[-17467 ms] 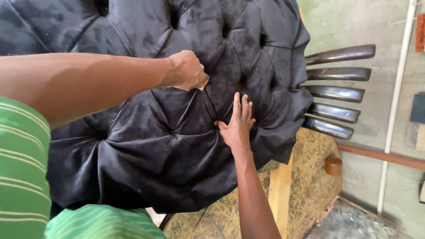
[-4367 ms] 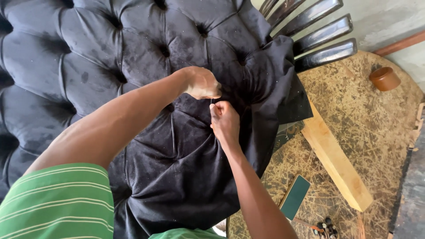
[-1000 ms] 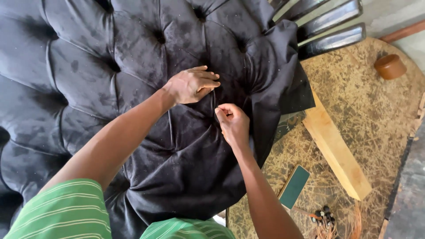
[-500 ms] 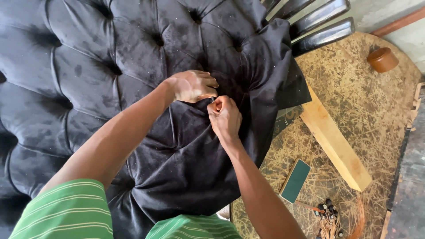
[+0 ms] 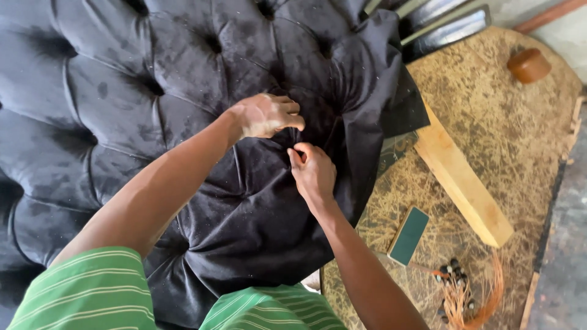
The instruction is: Performing diamond tufting on a furniture cushion by pulling twine through the fabric and foam to create a patterned surface.
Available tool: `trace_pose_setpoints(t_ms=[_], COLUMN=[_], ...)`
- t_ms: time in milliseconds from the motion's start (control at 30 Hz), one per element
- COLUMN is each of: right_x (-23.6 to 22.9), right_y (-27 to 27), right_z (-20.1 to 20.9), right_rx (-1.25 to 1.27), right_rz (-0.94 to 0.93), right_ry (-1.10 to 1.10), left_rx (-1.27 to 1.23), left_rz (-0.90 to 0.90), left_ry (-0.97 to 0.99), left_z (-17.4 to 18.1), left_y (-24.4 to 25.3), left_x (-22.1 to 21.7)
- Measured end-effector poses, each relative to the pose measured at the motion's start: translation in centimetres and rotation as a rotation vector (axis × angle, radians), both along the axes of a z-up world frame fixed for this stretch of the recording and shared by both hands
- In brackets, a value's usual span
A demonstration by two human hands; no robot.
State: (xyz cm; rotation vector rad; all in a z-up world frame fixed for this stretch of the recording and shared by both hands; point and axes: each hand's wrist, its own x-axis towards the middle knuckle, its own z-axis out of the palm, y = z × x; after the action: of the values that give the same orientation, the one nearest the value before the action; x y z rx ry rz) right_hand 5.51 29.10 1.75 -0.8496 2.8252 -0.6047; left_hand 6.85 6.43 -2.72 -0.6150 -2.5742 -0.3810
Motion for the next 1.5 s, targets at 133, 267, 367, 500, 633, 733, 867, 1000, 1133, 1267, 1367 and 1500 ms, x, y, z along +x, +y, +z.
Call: trace_pose_setpoints(t_ms=[133,267,367,500,633,733,867,1000,1133,1267,1367,1500], right_x=[0.2,-0.2,-0.4,-0.6,-0.5,-0.2,-0.2,-1.1,-0.9,-2.0,-3.0,-3.6], right_y=[-1.2,-2.3,-2.3,-2.0,-1.7,-1.1,-0.2,0.8,1.8,1.6,0.8,-0.3], right_z=[2.0,2.1,1.8,1.2,0.3,0.9,1.9,1.2,2.3,2.0,-0.7,-1.5], right_rx=[0.108,0.155,0.1,0.192,0.228,0.177,0.134,0.148,0.274,0.4,0.527,0.605], right_rz=[-0.18,-0.226,-0.245,-0.086,0.007,0.018,0.016,0.146,0.32,0.399,0.49,0.527], right_ry=[-0.202,-0.222,-0.309,-0.111,-0.047,-0.096,-0.137,-0.096,0.045,-0.072,-0.132,-0.184], left_rx=[-0.003,-0.023,-0.018,-0.015,0.002,-0.049,-0.064,-0.071,-0.051,-0.016,-0.035,0.004], left_rz=[0.004,-0.003,0.004,0.001,-0.015,0.058,0.092,0.097,0.087,0.094,0.123,0.217], left_ry=[-0.037,-0.01,-0.024,-0.006,0.002,-0.013,-0.008,0.019,0.079,0.077,0.144,0.231], left_z=[2.0,1.9,1.2,-1.1,-4.0,-1.6,-0.6,-1.0,-0.9,-0.3,-0.8,-1.0], left_y=[0.2,0.2,0.1,-0.3,-0.5,0.7,1.2,1.3,1.5,1.9,2.1,2.3], left_x=[0.7,0.6,0.6,0.0,-0.5,0.9,1.6,1.6,1.5,2.0,2.0,2.1])
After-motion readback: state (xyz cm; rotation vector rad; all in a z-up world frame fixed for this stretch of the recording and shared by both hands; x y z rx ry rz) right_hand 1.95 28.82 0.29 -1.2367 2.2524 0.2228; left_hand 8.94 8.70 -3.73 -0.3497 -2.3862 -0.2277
